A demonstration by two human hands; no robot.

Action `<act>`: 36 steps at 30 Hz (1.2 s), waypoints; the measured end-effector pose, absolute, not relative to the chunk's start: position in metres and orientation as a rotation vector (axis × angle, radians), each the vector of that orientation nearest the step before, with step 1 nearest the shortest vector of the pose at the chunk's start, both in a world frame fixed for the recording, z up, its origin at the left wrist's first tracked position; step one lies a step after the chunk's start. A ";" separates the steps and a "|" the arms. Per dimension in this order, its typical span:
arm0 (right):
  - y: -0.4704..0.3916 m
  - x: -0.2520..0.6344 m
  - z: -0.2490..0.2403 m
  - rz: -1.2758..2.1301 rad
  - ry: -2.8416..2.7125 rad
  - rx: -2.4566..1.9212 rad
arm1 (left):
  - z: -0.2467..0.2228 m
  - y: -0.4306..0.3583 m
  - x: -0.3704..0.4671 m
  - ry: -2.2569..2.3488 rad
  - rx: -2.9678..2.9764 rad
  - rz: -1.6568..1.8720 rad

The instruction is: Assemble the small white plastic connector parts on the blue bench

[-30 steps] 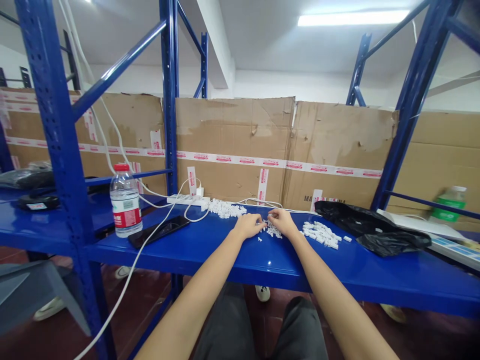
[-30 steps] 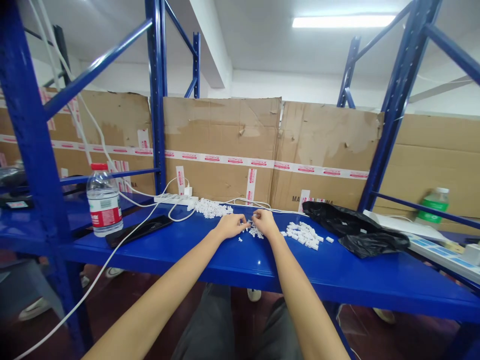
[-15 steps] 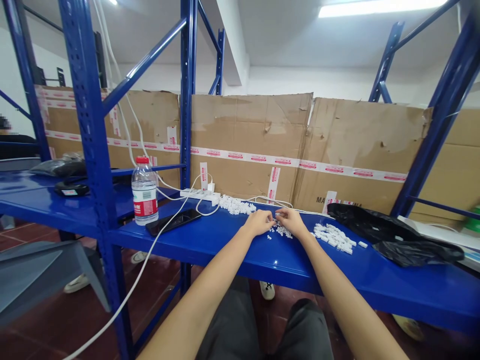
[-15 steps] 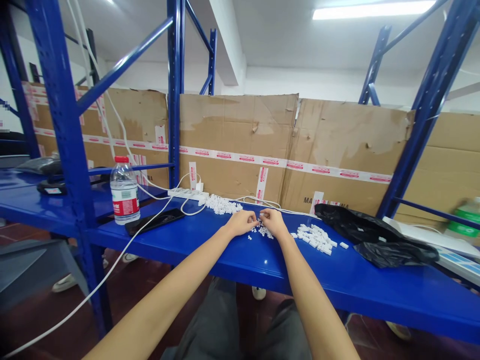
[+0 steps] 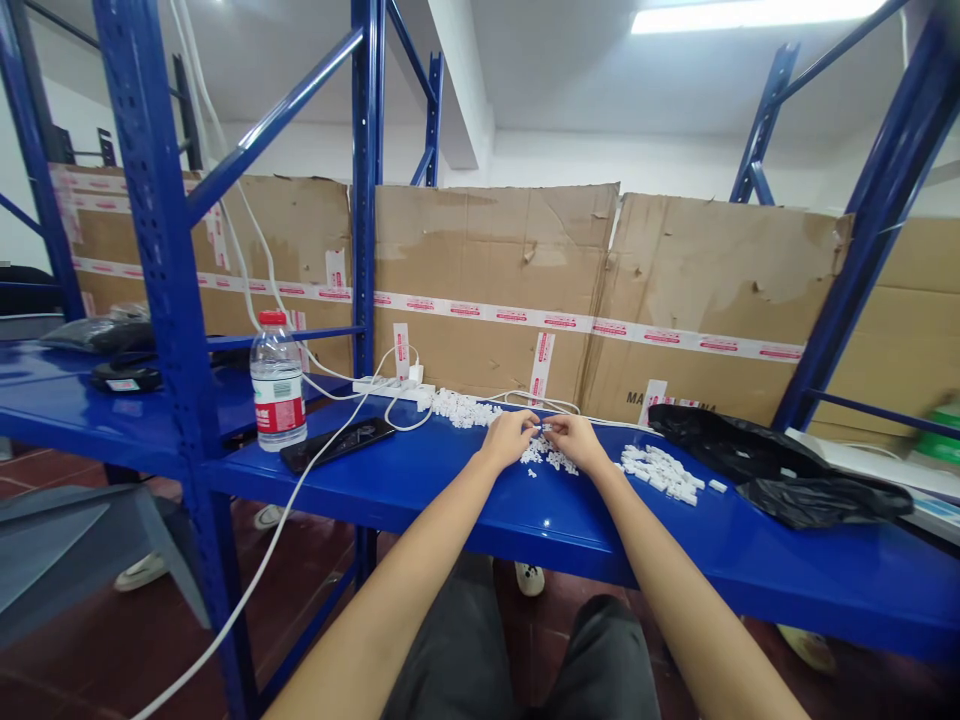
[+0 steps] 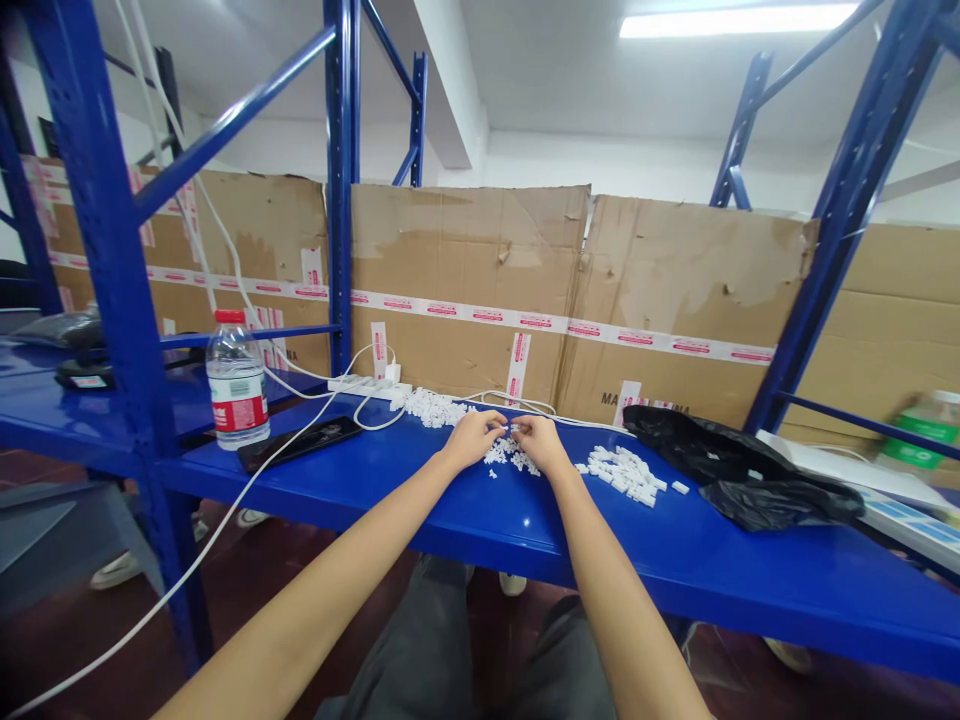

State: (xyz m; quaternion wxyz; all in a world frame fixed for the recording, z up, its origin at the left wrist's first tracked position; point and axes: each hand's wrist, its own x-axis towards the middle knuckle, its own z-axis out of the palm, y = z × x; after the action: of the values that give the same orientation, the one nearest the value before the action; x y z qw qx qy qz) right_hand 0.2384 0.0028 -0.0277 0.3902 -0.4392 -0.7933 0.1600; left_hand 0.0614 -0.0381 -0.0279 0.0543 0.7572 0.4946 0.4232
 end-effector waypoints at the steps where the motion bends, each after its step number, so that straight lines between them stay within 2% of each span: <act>1: 0.002 0.238 -0.027 0.411 -2.017 -1.116 | -0.028 -0.037 0.061 1.495 2.289 1.295; 26: -0.003 0.230 -0.029 0.591 -2.090 -0.958 | -0.024 -0.039 0.061 1.530 2.050 1.366; 36: -0.006 0.230 -0.025 0.456 -2.091 -0.967 | -0.025 -0.038 0.060 1.531 2.068 1.396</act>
State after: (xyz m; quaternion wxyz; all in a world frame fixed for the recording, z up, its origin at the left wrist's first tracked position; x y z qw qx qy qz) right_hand 0.2301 -0.0061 -0.0250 0.3862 -0.3798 -0.8213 0.1791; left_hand 0.0604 -0.0381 -0.0252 0.1068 0.7025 0.5198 0.4742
